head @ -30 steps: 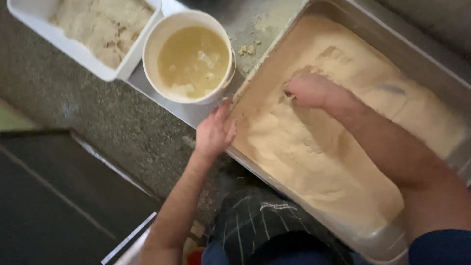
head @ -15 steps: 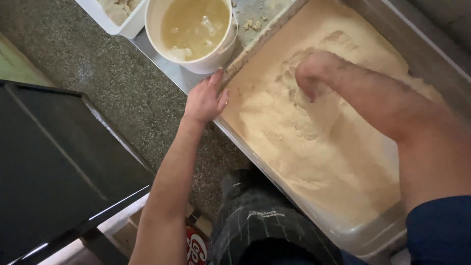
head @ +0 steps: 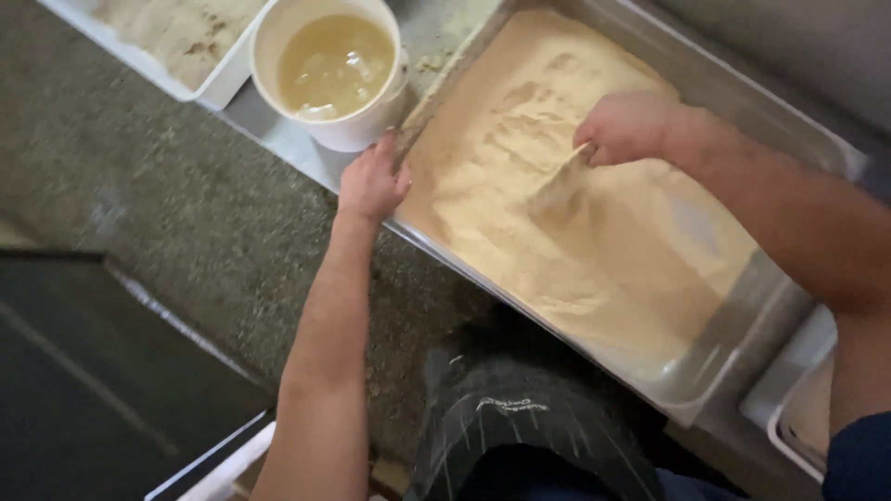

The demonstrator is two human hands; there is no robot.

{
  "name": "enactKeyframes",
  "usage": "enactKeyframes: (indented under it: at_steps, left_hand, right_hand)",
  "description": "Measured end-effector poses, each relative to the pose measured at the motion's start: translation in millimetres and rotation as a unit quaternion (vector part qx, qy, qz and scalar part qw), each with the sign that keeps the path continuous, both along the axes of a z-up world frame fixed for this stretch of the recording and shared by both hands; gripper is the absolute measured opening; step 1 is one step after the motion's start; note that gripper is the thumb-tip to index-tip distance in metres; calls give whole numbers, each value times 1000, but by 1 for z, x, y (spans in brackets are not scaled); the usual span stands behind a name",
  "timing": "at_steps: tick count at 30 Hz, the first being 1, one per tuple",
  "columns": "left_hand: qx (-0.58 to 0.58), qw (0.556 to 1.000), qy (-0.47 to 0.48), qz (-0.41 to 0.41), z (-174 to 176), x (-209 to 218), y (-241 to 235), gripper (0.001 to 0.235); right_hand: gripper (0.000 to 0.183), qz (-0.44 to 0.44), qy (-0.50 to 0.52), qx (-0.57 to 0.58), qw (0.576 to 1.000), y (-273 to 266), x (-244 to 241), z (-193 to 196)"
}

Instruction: Breading pieces of meat by dipping them in a liquid wash and then coating them in breadcrumbs in a large tray.

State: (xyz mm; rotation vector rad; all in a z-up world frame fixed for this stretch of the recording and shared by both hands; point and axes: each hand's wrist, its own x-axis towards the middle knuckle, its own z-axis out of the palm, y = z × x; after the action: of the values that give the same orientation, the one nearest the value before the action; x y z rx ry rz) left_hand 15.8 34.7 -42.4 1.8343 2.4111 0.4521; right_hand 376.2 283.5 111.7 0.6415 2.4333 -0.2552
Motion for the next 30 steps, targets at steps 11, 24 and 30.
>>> enactKeyframes:
  at_steps: [11, 24, 30]
  left_hand:
    - [8, 997, -67, -39, -2, -14, 0, 70]
    - [22, 996, 51, -68, 6, -34, -16, 61]
    - [-60, 998, 31, -16, 38, -17, -19, 53]
  right_hand:
    - [59, -262, 184, 230, 919, -3, 257, 89]
    - [51, -607, 40, 321, 726, -172, 541, 73]
    - [50, -626, 112, 385, 669, -258, 592, -4]
